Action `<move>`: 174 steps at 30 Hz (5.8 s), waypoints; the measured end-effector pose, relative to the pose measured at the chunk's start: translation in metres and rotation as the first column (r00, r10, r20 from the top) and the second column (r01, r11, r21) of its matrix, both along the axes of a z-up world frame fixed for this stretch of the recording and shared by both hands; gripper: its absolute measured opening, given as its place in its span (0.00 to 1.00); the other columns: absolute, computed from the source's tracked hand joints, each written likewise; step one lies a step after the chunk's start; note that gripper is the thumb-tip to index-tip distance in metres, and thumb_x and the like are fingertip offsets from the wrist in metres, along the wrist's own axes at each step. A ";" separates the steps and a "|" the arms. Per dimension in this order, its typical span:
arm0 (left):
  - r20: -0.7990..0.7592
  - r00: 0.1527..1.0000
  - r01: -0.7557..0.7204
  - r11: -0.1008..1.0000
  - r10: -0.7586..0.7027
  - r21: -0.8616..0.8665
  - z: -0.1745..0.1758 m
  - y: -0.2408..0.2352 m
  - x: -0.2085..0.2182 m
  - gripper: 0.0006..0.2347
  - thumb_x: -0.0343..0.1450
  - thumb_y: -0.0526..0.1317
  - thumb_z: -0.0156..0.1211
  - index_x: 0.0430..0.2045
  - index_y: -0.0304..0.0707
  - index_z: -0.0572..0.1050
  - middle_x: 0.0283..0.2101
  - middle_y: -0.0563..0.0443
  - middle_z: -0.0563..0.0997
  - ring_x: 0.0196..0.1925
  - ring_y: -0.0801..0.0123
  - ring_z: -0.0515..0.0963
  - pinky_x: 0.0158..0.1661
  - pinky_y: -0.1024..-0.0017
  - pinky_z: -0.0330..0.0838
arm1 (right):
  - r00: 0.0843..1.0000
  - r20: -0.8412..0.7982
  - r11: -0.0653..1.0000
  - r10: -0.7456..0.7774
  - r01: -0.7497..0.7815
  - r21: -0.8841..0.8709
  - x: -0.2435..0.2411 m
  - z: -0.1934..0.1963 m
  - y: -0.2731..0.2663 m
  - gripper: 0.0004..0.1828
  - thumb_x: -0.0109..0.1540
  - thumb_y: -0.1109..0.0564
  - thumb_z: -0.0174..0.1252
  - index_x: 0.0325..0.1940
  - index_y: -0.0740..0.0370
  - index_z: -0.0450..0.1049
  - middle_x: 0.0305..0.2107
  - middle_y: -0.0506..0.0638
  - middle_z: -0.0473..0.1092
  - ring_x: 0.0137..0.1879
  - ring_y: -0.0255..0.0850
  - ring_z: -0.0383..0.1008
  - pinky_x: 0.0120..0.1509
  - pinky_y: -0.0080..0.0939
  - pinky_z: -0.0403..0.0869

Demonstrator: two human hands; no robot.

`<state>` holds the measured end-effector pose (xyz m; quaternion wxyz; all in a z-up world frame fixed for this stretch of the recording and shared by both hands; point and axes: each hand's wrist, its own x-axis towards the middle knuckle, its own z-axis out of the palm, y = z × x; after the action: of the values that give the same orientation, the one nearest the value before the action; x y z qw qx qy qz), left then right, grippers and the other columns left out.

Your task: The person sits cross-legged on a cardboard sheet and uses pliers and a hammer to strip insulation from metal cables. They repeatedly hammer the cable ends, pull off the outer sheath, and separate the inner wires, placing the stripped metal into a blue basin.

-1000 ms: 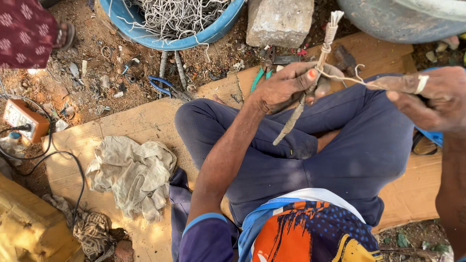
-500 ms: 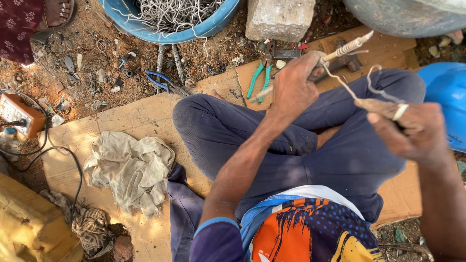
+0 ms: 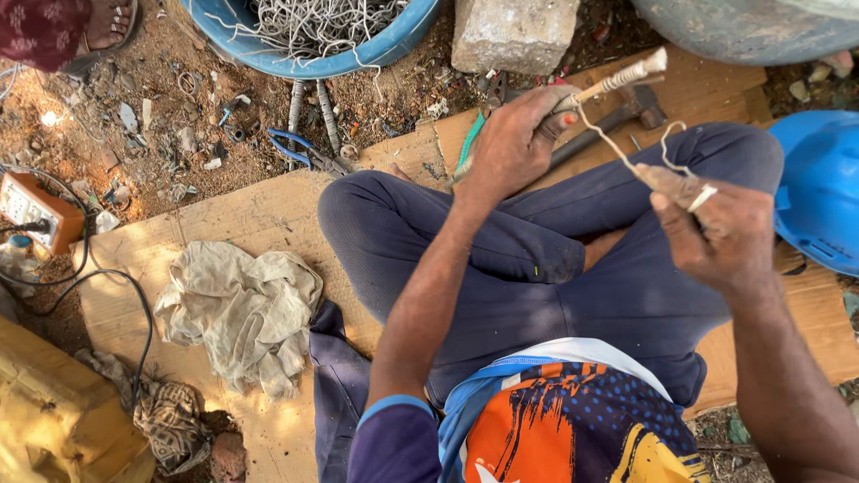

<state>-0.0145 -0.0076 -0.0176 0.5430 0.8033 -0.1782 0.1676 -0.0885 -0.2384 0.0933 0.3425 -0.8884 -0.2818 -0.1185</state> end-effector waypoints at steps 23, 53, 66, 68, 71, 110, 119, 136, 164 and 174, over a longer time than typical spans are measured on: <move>0.174 0.984 -0.064 0.986 0.037 0.151 -0.051 0.077 0.094 0.13 0.81 0.46 0.49 0.58 0.46 0.70 0.42 0.48 0.85 0.35 0.61 0.84 0.35 0.61 0.78 | 0.916 0.377 0.989 0.140 -0.143 -0.019 0.000 -0.071 0.098 0.09 0.57 0.66 0.58 0.40 0.57 0.78 0.47 0.57 0.71 0.59 0.58 0.66 0.66 0.64 0.64; 0.194 0.973 -0.110 0.991 0.122 -0.071 -0.055 0.088 0.100 0.15 0.83 0.45 0.44 0.61 0.39 0.66 0.41 0.44 0.83 0.36 0.66 0.85 0.38 0.68 0.82 | 0.708 -0.705 0.618 0.025 0.544 0.568 0.060 -0.189 0.153 0.15 0.67 0.64 0.57 0.54 0.67 0.61 0.24 0.44 0.62 0.18 0.28 0.59 0.16 0.34 0.59; 0.064 0.997 -0.017 0.966 0.035 -0.258 -0.055 0.066 0.096 0.17 0.81 0.48 0.52 0.59 0.38 0.71 0.41 0.48 0.85 0.39 0.68 0.87 0.40 0.68 0.84 | 0.343 -0.674 0.547 0.654 0.400 0.735 0.022 -0.055 0.097 0.36 0.62 0.57 0.62 0.72 0.64 0.57 0.60 0.61 0.66 0.68 0.51 0.71 0.55 0.51 0.80; 0.006 1.000 0.023 0.956 -0.022 -0.294 -0.064 0.061 0.094 0.17 0.80 0.47 0.52 0.61 0.39 0.72 0.39 0.49 0.86 0.39 0.69 0.87 0.41 0.68 0.85 | 0.278 -0.751 0.654 0.599 0.371 0.659 0.036 -0.048 0.088 0.35 0.62 0.52 0.61 0.71 0.66 0.59 0.55 0.65 0.70 0.58 0.53 0.75 0.46 0.50 0.81; -0.015 0.994 0.097 0.932 -0.109 -0.348 -0.073 0.056 0.091 0.17 0.79 0.46 0.53 0.61 0.42 0.73 0.42 0.48 0.87 0.40 0.70 0.88 0.42 0.68 0.87 | 0.248 -0.904 0.861 0.347 0.297 0.412 0.058 -0.038 0.075 0.33 0.62 0.47 0.57 0.67 0.66 0.63 0.47 0.64 0.74 0.42 0.52 0.80 0.36 0.50 0.82; -0.267 0.779 0.548 0.822 -0.568 -0.152 -0.055 0.064 0.086 0.16 0.76 0.31 0.53 0.58 0.52 0.73 0.35 0.55 0.82 0.35 0.73 0.82 0.39 0.67 0.84 | -0.178 -0.868 0.821 0.463 0.455 0.345 0.066 -0.042 0.006 0.20 0.59 0.59 0.61 0.53 0.65 0.65 0.28 0.50 0.60 0.29 0.39 0.59 0.26 0.42 0.62; 0.091 0.995 0.046 0.998 -0.049 0.040 -0.067 -0.002 0.059 0.16 0.69 0.24 0.48 0.44 0.47 0.74 0.42 0.56 0.81 0.44 0.67 0.80 0.46 0.63 0.77 | -0.051 -0.809 0.679 0.585 0.577 0.455 0.035 -0.047 0.016 0.21 0.53 0.62 0.58 0.49 0.61 0.63 0.26 0.45 0.58 0.28 0.35 0.57 0.27 0.37 0.59; -0.260 0.867 0.418 0.905 -0.425 -0.085 -0.048 0.000 0.038 0.09 0.74 0.29 0.55 0.41 0.46 0.77 0.30 0.56 0.81 0.32 0.67 0.79 0.34 0.63 0.77 | -0.188 -0.874 0.807 0.448 0.506 0.304 0.018 -0.056 -0.043 0.25 0.49 0.63 0.59 0.48 0.64 0.62 0.26 0.47 0.58 0.25 0.35 0.56 0.23 0.38 0.58; -0.079 0.940 0.291 0.901 -0.331 -0.322 -0.017 -0.003 0.016 0.05 0.81 0.38 0.49 0.44 0.41 0.72 0.32 0.54 0.79 0.34 0.69 0.79 0.38 0.68 0.75 | 0.289 -0.844 0.777 0.453 0.337 0.532 -0.004 -0.037 0.017 0.27 0.60 0.58 0.56 0.63 0.65 0.61 0.40 0.56 0.71 0.44 0.43 0.74 0.47 0.45 0.73; -0.191 0.748 0.298 0.579 -0.636 -0.759 0.008 0.000 0.011 0.24 0.81 0.60 0.42 0.48 0.35 0.71 0.25 0.61 0.65 0.24 0.83 0.61 0.26 0.80 0.58 | 0.222 -0.924 0.886 0.311 0.284 0.367 0.000 -0.039 0.005 0.32 0.65 0.49 0.52 0.70 0.65 0.56 0.44 0.61 0.75 0.37 0.42 0.77 0.25 0.35 0.71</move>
<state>-0.0034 -0.0077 -0.0100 0.8494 0.4790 -0.1854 -0.1212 -0.0884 -0.2334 0.0545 0.6438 -0.6508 0.0240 0.4019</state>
